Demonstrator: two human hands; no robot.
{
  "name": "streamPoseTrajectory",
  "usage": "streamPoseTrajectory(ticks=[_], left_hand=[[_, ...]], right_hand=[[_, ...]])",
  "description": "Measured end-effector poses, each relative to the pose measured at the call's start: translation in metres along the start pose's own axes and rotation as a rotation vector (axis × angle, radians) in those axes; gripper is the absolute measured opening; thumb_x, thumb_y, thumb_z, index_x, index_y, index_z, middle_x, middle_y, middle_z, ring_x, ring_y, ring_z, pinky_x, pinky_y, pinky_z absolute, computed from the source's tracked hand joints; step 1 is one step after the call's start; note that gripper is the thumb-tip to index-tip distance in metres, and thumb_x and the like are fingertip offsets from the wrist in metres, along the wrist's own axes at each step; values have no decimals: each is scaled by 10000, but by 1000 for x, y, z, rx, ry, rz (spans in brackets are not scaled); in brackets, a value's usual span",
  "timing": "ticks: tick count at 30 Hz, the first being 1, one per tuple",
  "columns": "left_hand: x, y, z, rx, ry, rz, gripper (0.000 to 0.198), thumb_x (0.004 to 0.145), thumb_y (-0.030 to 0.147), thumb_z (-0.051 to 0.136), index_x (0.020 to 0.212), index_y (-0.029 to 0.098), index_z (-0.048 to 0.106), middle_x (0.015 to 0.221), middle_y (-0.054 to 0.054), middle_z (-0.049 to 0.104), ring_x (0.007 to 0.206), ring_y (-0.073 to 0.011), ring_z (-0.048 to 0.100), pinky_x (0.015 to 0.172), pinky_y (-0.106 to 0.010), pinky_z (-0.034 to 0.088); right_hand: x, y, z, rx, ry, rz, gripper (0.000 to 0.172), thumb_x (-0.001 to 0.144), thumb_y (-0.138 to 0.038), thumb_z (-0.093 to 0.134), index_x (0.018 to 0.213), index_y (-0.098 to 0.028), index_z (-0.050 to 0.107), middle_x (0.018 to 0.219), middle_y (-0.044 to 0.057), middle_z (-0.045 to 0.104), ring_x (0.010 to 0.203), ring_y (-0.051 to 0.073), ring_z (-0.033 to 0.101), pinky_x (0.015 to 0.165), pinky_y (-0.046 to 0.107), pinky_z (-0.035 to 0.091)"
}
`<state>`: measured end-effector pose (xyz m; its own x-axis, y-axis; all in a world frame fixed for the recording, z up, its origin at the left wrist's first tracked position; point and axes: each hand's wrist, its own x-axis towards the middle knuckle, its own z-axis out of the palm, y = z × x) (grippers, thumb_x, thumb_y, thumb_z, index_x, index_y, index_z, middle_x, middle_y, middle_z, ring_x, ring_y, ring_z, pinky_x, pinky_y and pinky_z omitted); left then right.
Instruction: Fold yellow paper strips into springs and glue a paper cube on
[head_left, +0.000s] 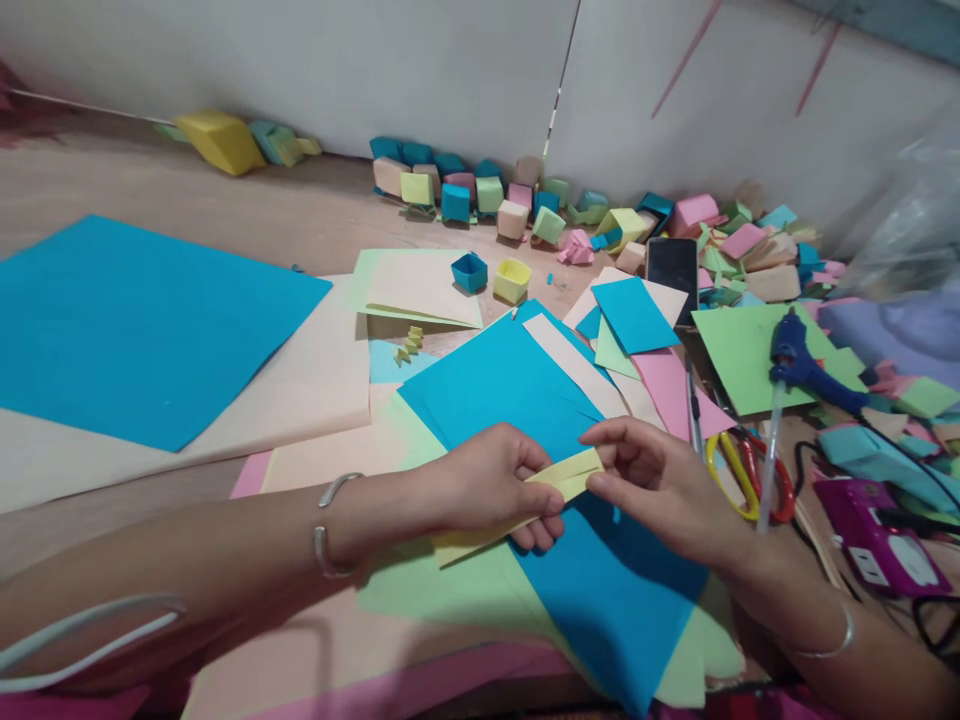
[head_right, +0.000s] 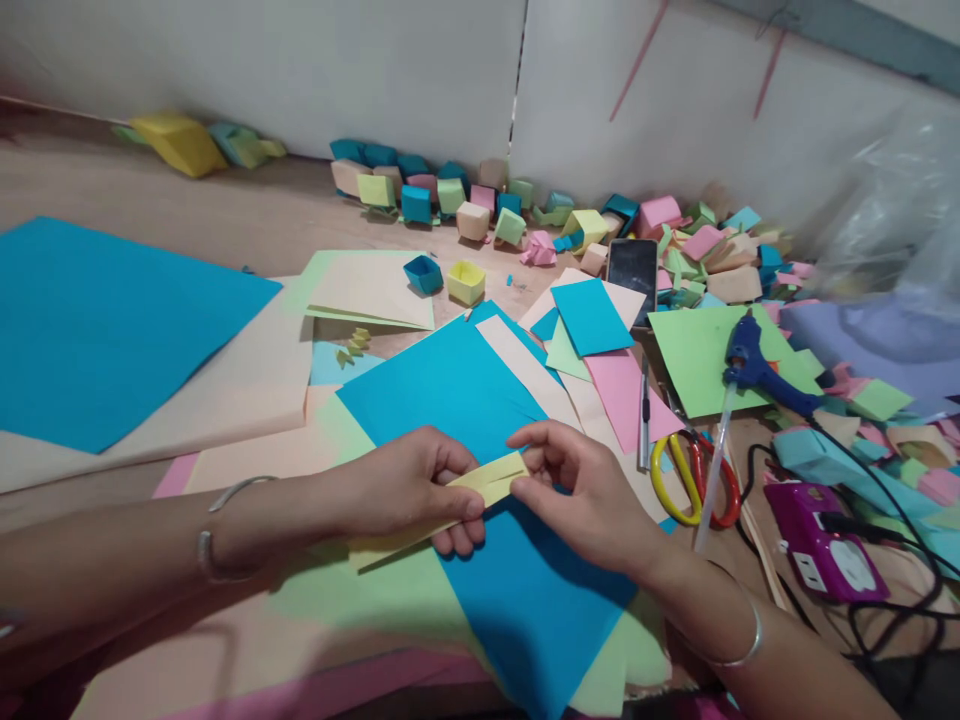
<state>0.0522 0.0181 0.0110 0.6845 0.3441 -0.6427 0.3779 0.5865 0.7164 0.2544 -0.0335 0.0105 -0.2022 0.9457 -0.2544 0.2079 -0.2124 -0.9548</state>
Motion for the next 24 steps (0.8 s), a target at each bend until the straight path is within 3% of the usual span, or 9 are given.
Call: streamPoseTrajectory(ticks=[7,10,14,20,24], left_hand=[[-1,4,-8,45,-12,15,262,782,353,672,739,98,628,745,-90,727,607,-140,670,595,-272,540],[-1,2,-9,49,-28,20,353,705,438,742,753,99,655,744,-92,726,613,-144,666,590,-266,535],[-1,0,-10,18,-46,4,374,606,412,822,718,95,659,719,-82,723,605,-130,660,575,-234,523],[1,-3,-12,-11,-61,-24,221,715,294,747,764,100,653,770,-82,736,650,-128,681,589,-221,535],[-3,0,-17,92,-60,-12,148,786,257,652,812,112,653,845,-84,740,658,-127,683,574,-215,531]], right_hand=[[4,1,-4,-11,59,30,227,825,-226,665,1041,-214,598,753,-36,520,635,80,485,551,189,397],[4,0,-1,-16,77,39,212,824,-240,664,1025,-214,602,743,-38,510,622,79,480,539,189,391],[2,-1,-1,-23,85,34,207,819,-237,664,1016,-208,606,716,-45,499,605,78,470,531,193,381],[0,1,-5,6,69,20,231,798,-194,668,1022,-221,618,694,-62,450,583,75,437,538,213,359],[1,4,-11,21,92,41,239,753,-157,675,979,-225,638,653,-69,410,565,82,405,517,223,326]])
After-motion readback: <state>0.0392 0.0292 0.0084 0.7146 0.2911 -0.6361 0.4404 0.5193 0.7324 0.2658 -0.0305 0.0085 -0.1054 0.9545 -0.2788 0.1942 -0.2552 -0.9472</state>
